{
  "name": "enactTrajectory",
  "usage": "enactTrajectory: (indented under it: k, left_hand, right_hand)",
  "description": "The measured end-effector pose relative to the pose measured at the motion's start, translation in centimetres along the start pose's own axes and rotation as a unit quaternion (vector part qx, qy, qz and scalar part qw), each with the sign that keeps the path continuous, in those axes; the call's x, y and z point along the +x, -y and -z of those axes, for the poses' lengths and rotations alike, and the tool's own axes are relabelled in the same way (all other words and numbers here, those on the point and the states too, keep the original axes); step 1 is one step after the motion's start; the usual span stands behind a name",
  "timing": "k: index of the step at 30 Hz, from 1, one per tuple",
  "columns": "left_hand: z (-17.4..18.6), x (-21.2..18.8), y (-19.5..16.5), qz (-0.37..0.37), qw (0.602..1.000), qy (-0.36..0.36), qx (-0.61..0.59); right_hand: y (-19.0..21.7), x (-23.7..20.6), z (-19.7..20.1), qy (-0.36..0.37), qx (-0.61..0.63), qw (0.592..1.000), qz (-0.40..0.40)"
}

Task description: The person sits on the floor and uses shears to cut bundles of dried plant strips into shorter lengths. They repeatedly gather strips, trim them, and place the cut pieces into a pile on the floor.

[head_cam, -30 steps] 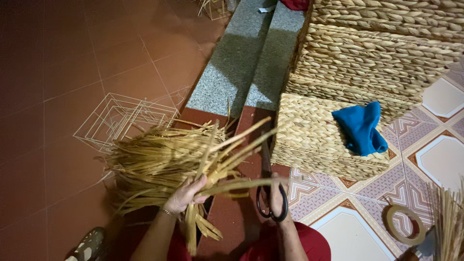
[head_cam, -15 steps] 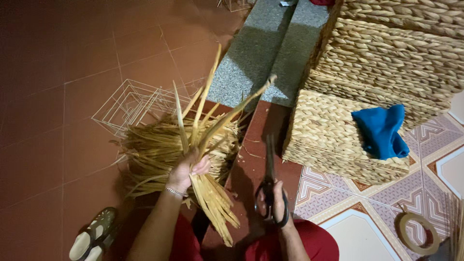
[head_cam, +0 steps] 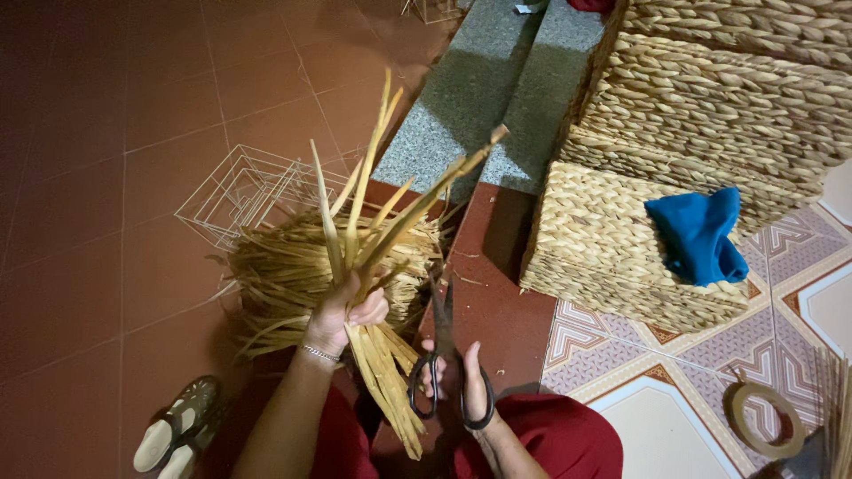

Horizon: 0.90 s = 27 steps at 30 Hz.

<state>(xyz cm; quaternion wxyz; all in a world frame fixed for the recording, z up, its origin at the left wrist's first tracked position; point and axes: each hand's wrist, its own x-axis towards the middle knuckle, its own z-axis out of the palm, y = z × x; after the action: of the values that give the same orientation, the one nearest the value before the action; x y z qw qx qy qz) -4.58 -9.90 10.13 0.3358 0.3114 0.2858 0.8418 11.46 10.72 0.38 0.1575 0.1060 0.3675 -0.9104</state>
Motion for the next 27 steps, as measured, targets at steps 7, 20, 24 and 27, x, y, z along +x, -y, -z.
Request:
enactTrajectory:
  k: [7,20,24,27]
  left_hand:
    - [0.9,-1.6,1.2,0.034,0.999,0.030,-0.022]
    - [2.2,-1.0,-0.9,-0.004,1.000,0.013,0.000]
    - [0.9,-1.8,-1.5,-0.038,0.971,-0.201,0.125]
    - [0.0,-1.9,-1.5,-0.055,0.939,-0.258,0.221]
  right_hand:
    - [0.1,1.0,1.7,-0.042,0.018,0.996,0.075]
    - [1.3,1.6,4.3,-0.215,-0.087,0.962,0.146]
    - [2.1,2.5,6.3,-0.317,-0.370,0.861,0.148]
    - [2.0,2.7,6.5,-0.373,-0.609,0.697,0.064]
